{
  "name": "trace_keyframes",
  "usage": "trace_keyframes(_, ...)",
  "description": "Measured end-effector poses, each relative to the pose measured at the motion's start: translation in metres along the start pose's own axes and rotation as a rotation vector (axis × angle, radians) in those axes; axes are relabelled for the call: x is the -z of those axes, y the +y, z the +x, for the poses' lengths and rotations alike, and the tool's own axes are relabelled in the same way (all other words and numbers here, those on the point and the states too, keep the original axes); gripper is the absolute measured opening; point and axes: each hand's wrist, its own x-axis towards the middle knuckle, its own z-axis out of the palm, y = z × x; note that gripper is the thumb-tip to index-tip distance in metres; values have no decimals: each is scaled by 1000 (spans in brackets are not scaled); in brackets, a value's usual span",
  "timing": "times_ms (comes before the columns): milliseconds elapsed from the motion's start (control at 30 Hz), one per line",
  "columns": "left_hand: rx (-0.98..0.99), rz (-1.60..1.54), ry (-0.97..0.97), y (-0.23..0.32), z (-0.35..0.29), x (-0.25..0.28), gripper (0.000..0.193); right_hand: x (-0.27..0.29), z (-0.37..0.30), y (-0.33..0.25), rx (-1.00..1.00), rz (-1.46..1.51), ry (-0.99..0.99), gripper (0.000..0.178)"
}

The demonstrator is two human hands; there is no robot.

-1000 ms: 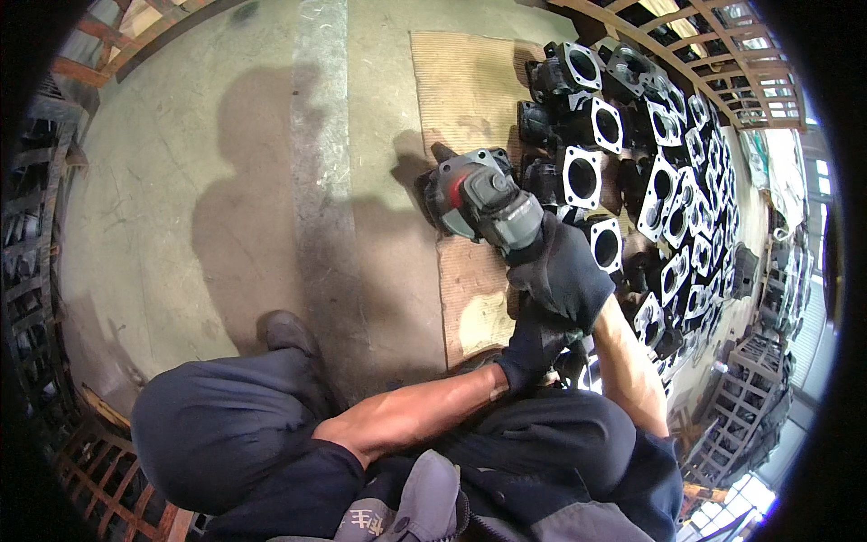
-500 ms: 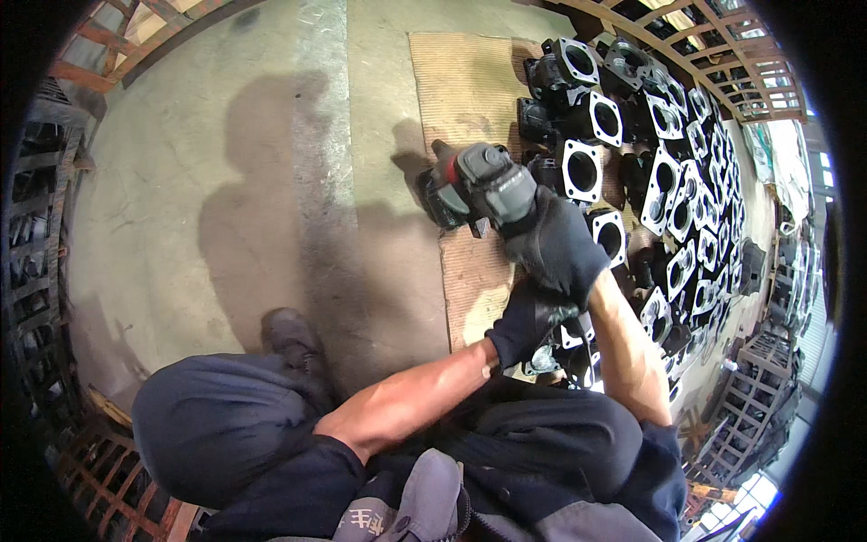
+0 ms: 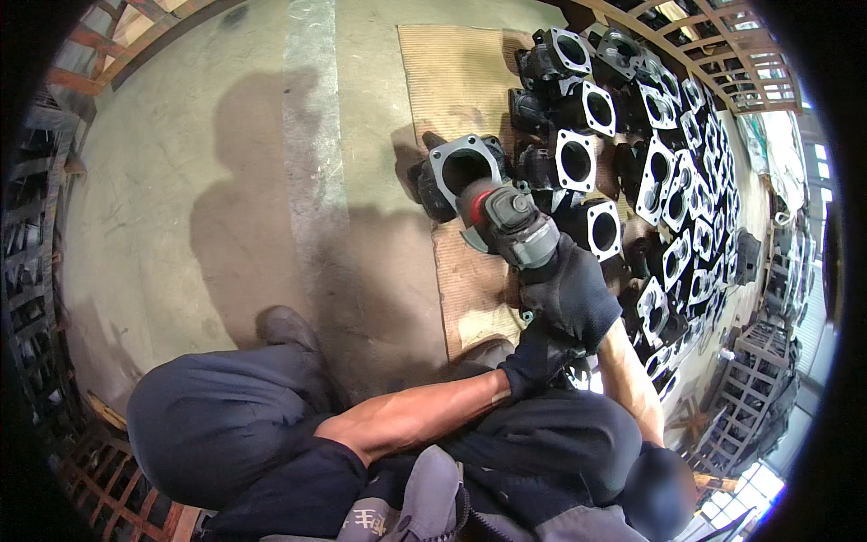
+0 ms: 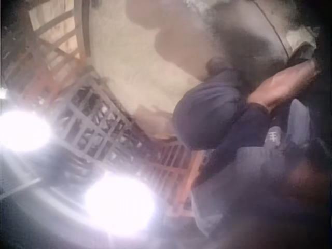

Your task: The person uses a handheld angle grinder to smooth the inner surfaces of multiple metal engine parts laid out on the floor. They handle each part individually, repositioning them as needed to access different areas while seated on the floor.

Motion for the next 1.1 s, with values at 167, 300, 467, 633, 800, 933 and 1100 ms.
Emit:
trace_keyframes(167, -206, -110, 243, 4, 3, -10, 18, 5, 7, -7, -43, -11, -16, 56)
trace_keyframes(300, -223, 4, 207, -1, -1, 8, 19, 6, 13, -32, -54, 7, -117, 56)
trace_keyframes(467, -530, 550, 241, -20, -3, -5, 20, 10, -2, -27, -104, -160, -117, 62)
trace_keyframes(633, -40, 37, 51, -6, -5, -9, 29, 4, -8, 3, -47, 61, -27, 62)
trace_keyframes(800, -117, 170, 23, -8, -2, -6, 26, 6, -8, -6, -73, 57, -54, 58)
trace_keyframes(933, -356, 489, 39, -22, -5, -2, 25, 4, -6, -11, -29, -15, -75, 59)
trace_keyframes(1100, -206, 361, 57, -30, -3, -8, 27, 3, -10, -2, -78, 40, -86, 60)
